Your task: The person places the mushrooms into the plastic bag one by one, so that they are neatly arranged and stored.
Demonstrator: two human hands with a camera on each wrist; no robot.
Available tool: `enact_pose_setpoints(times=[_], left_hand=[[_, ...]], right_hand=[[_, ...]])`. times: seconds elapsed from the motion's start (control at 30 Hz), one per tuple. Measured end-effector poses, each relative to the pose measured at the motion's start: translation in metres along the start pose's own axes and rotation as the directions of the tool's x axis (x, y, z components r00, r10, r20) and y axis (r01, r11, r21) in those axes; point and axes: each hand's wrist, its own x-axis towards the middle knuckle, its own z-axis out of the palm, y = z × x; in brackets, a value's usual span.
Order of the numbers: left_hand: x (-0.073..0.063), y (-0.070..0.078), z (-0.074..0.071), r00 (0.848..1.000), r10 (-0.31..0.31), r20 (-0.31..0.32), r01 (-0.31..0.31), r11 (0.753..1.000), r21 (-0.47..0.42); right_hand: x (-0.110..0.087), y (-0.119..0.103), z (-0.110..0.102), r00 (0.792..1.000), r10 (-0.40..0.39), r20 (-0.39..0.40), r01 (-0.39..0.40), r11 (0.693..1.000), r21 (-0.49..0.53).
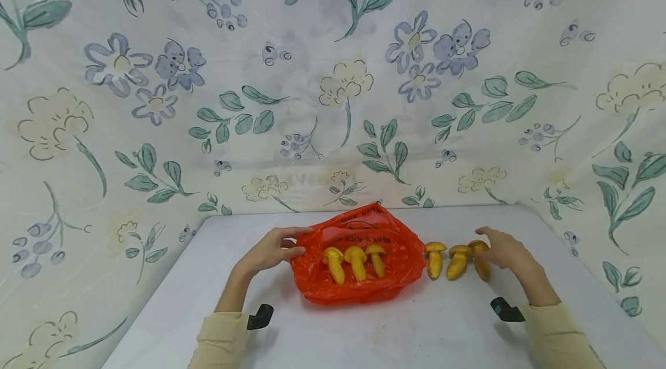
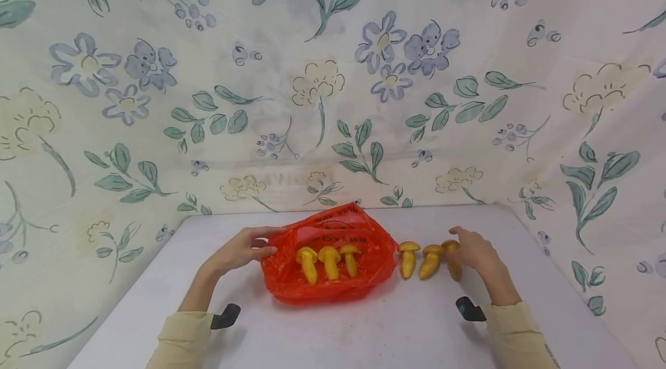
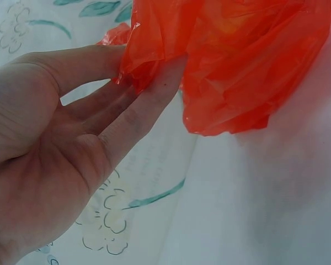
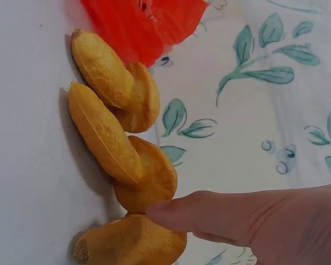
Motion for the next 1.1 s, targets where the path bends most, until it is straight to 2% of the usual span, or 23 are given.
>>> enact_pose_setpoints(times=[0.13,0.27,0.67,1.1], left_hand=[[-0.0001,0.0008,0.0007,1.0,-0.01,-0.005,0.01,1.0,-0.008],[-0.0006,0.0023,0.0005,1.0,-0.006,-0.006,0.005,1.0,-0.024],[-0.0015,0.001,0.0011,1.0,-0.004,-0.004,0.004,1.0,-0.021],[-0.0021,0.0007,-0.0009,1.0,0.001,-0.003,-0.001,1.0,-0.012]], right_hand=[[-0.0009,-0.0021,0.0009,0.998,0.05,0.023,-0.051,0.998,0.04],[0.0027,-0.0021,0.0036,0.997,0.076,0.028,-0.076,0.997,0.033],[0.005,0.0023,0.0071,0.998,0.058,0.034,-0.058,0.998,0.024],[0.003,0.0029,0.0029,0.999,0.04,0.002,-0.04,0.998,0.039]])
